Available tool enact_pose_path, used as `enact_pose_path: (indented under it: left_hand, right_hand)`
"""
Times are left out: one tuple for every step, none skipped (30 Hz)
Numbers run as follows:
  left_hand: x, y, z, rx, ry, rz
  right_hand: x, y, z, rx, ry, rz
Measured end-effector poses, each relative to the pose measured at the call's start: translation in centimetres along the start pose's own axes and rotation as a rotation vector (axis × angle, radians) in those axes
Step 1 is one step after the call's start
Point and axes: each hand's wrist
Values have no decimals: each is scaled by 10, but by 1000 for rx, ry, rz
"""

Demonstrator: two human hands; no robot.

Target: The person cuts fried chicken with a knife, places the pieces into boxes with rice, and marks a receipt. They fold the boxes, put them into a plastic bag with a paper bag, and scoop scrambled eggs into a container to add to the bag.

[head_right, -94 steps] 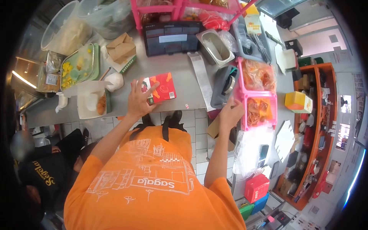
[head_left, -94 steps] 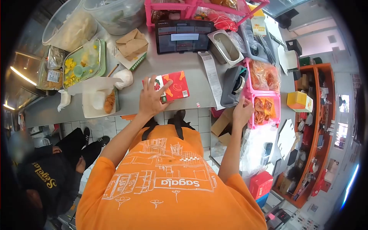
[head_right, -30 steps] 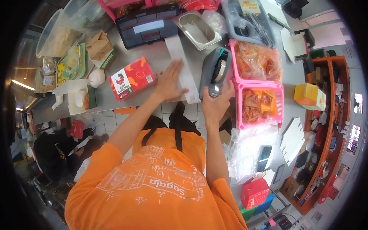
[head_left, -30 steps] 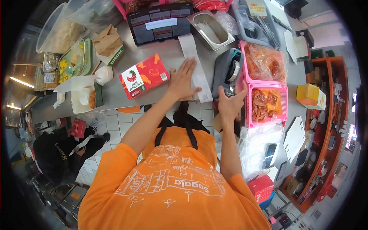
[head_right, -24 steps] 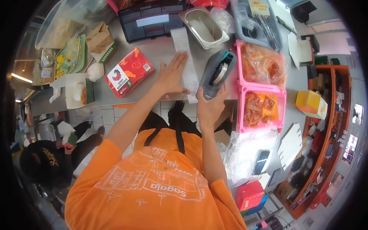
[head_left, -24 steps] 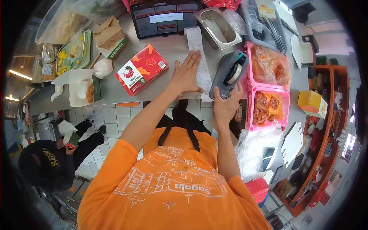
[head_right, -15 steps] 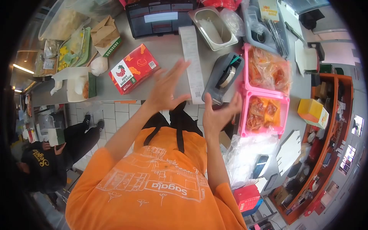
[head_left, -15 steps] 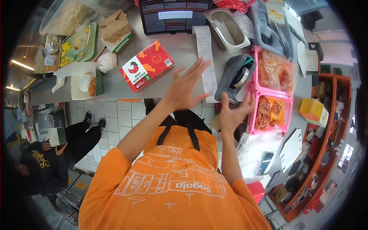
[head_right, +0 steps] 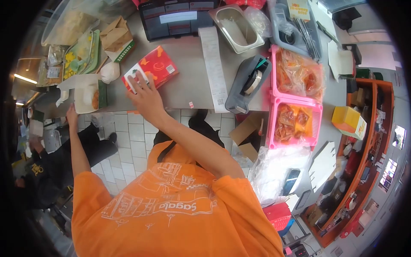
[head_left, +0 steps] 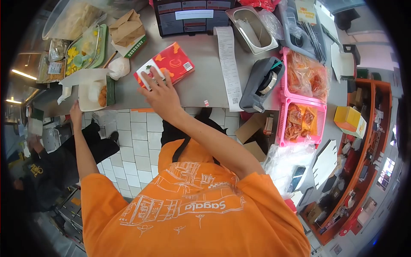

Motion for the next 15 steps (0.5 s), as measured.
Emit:
enact_pose_path:
  left_hand:
    - [-7, -16, -4, -3, -5, 0]
    - [-25, -47, -13, -73, -48, 4]
    - [-40, -76, -22, -142, -90, 7]
    - [-50, -89, -25, -143, -91, 10]
    - [-56, -98, -28, -84, -92, 1]
    - [-64, -106, -29, -24, -91, -7]
    - [-71, -108, -30, -26, -96, -5]
    - [-75, -108, -32, -16, -93, -155]
    - [-77, -111, -34, -12, -103, -308]
    - [-79, -105, -41, -40, -89, -283]
    - [-81, -100, -44, -73, -89, -266]
    - [-92, -116, -49, -23, -92, -223]
    - [-94, -109, -57, 1, -102, -205]
    - [-93, -91, -72, 11, -111, -229]
    - [-89, -80, -81, 20, -109, -212]
  right_hand:
    - [1, -3, 2, -29, -9, -21]
    - [0, -9, 4, -29, -7, -17]
    - [0, -16, 3, -59, -47, -26]
    - [-1, -21, 5, -88, -87, -37]
    - [0, -27, 8, -56, -79, -40]
    - [-1, -28, 11, -55, -77, -39]
    - [-1, -28, 14, -66, -70, -62]
    - [2, -27, 17, -79, -70, -77]
    - [0, -27, 20, -88, -85, -53]
    - [-1, -29, 22, -41, -33, -85]
    - [3, -31, 27, 2, 11, -105]
    - [6, -30, 35, 106, 63, -107]
    - [14, -24, 51, 282, 106, -193]
    - [22, -23, 67, 394, 76, -215]
    - [32, -25, 86, 508, 58, -246]
Point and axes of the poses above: each hand's wrist, its own x-axis towards the middle knuckle, its own z-axis out of the back of the hand, y = z × x, and after that the axes turned 15 degrees about -z, right-handed
